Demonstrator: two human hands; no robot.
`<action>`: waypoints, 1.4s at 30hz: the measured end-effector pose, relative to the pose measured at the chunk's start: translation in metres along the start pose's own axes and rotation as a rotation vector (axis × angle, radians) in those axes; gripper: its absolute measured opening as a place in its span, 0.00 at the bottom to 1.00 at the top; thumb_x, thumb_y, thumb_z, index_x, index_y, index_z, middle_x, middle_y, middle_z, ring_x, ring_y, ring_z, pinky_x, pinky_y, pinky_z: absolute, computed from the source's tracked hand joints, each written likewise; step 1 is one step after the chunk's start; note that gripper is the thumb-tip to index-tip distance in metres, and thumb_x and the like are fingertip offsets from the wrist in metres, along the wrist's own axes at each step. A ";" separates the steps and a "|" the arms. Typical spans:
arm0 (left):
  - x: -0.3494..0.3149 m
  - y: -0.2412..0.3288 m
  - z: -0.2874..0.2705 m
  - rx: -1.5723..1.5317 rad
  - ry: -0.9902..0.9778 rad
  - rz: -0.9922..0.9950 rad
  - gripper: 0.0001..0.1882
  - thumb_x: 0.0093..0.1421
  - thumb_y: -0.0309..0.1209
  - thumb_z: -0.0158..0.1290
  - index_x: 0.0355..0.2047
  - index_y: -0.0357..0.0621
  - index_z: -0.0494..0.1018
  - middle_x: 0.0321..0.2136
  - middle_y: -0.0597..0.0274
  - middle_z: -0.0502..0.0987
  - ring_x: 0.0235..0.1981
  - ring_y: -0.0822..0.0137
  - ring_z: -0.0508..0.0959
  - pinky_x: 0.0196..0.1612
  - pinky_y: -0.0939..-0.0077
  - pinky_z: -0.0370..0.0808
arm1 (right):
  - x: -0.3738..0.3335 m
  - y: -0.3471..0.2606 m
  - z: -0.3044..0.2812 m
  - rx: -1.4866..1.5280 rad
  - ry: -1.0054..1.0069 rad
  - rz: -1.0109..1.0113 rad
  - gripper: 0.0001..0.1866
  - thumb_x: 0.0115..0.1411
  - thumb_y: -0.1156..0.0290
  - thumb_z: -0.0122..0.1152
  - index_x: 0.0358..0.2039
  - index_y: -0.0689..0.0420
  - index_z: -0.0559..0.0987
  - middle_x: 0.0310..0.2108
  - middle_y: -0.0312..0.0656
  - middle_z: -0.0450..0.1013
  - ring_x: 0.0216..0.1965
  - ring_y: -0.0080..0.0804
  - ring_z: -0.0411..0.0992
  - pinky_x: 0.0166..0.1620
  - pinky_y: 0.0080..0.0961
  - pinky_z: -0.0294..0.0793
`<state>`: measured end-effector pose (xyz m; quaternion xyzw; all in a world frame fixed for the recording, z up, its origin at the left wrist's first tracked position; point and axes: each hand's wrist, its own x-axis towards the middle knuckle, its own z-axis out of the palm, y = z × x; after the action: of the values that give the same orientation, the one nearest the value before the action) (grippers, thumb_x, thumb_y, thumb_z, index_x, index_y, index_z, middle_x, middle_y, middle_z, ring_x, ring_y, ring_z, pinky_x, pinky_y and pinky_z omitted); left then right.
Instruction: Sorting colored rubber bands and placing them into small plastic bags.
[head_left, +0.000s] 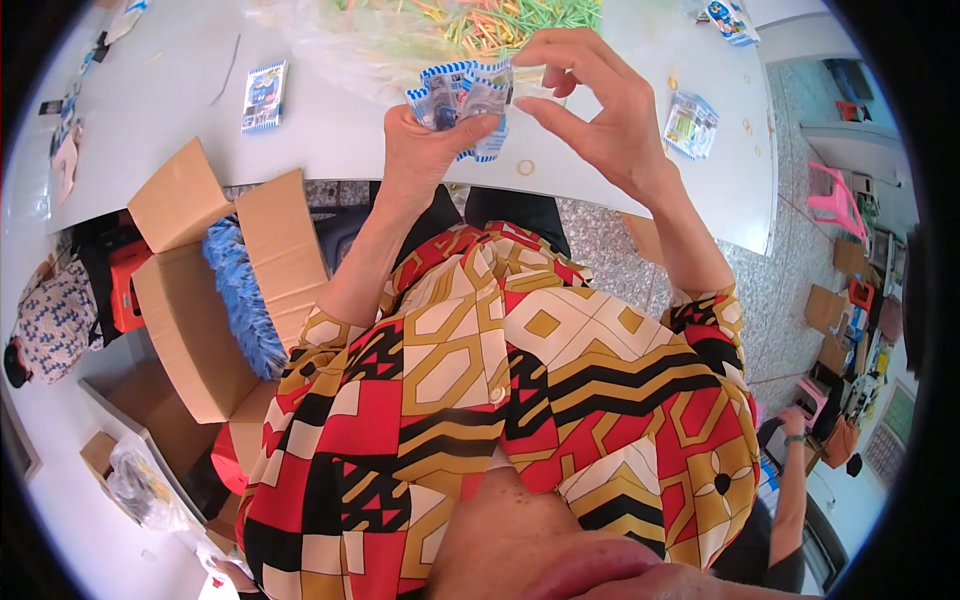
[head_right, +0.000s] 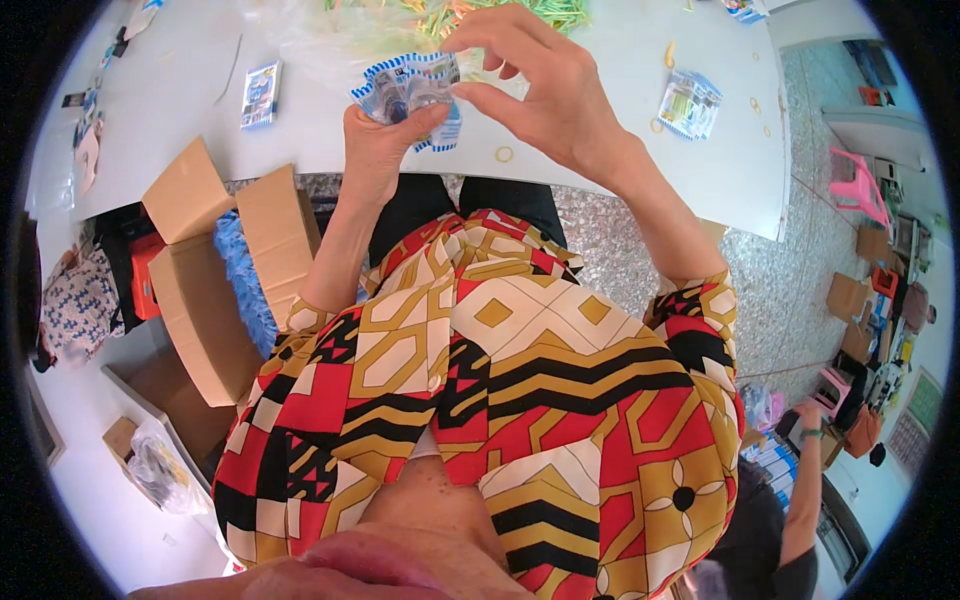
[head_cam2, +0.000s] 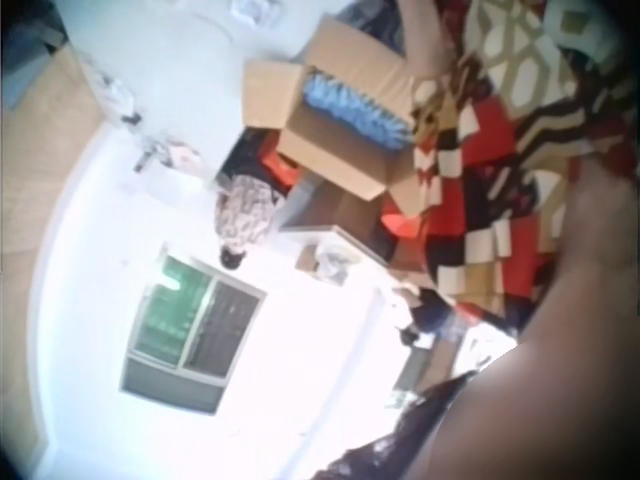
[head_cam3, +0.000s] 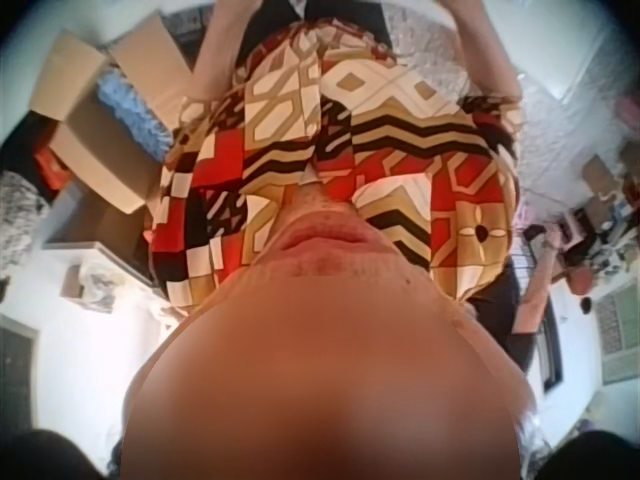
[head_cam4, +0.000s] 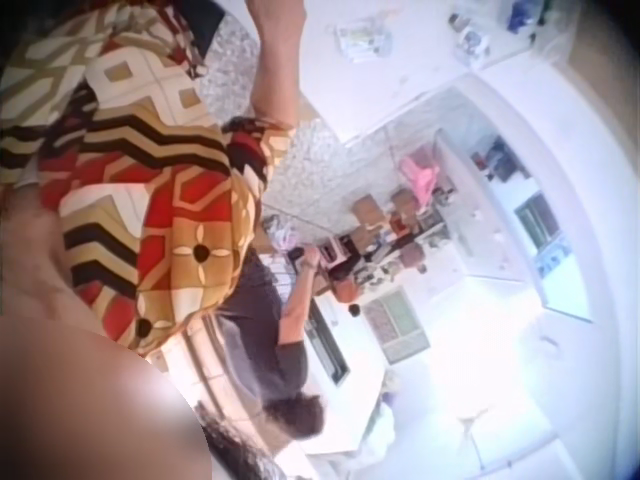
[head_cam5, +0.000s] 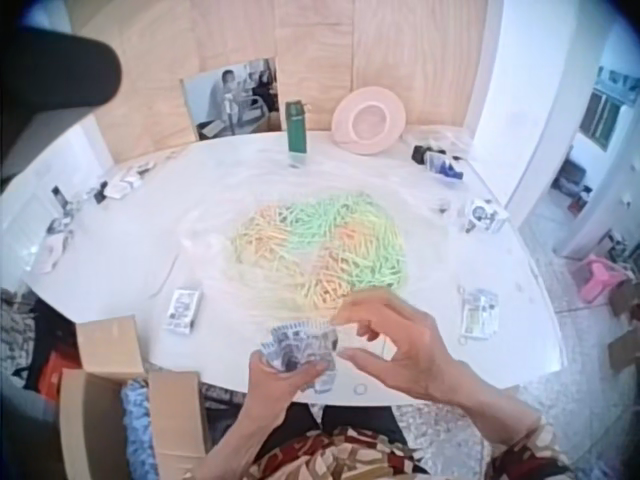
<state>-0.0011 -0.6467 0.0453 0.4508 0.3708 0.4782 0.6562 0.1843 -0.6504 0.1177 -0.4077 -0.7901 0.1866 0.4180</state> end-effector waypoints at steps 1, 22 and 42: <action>0.000 0.000 0.002 0.009 0.009 0.020 0.11 0.48 0.22 0.61 0.33 0.37 0.76 0.28 0.64 0.78 0.27 0.77 0.76 0.32 0.83 0.73 | -0.001 0.003 0.001 -0.030 -0.010 -0.053 0.16 0.47 0.80 0.64 0.38 0.58 0.75 0.41 0.37 0.71 0.32 0.25 0.69 0.33 0.18 0.71; -0.002 0.001 0.004 0.055 0.075 -0.007 0.18 0.46 0.21 0.62 0.40 0.38 0.73 0.31 0.64 0.78 0.30 0.76 0.76 0.36 0.80 0.73 | 0.043 0.153 -0.019 -0.211 0.042 0.442 0.06 0.56 0.72 0.58 0.33 0.58 0.77 0.23 0.30 0.72 0.22 0.12 0.64 0.27 0.12 0.66; -0.006 0.005 0.007 -0.067 0.099 0.006 0.14 0.47 0.22 0.61 0.35 0.34 0.75 0.29 0.63 0.78 0.29 0.77 0.75 0.35 0.81 0.73 | 0.105 0.233 0.005 -0.696 -0.253 0.597 0.31 0.40 0.48 0.63 0.34 0.66 0.78 0.35 0.58 0.74 0.39 0.47 0.74 0.42 0.35 0.73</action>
<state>0.0026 -0.6535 0.0530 0.4055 0.3852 0.5141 0.6503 0.2607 -0.4273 0.0200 -0.7069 -0.6986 0.0708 0.0852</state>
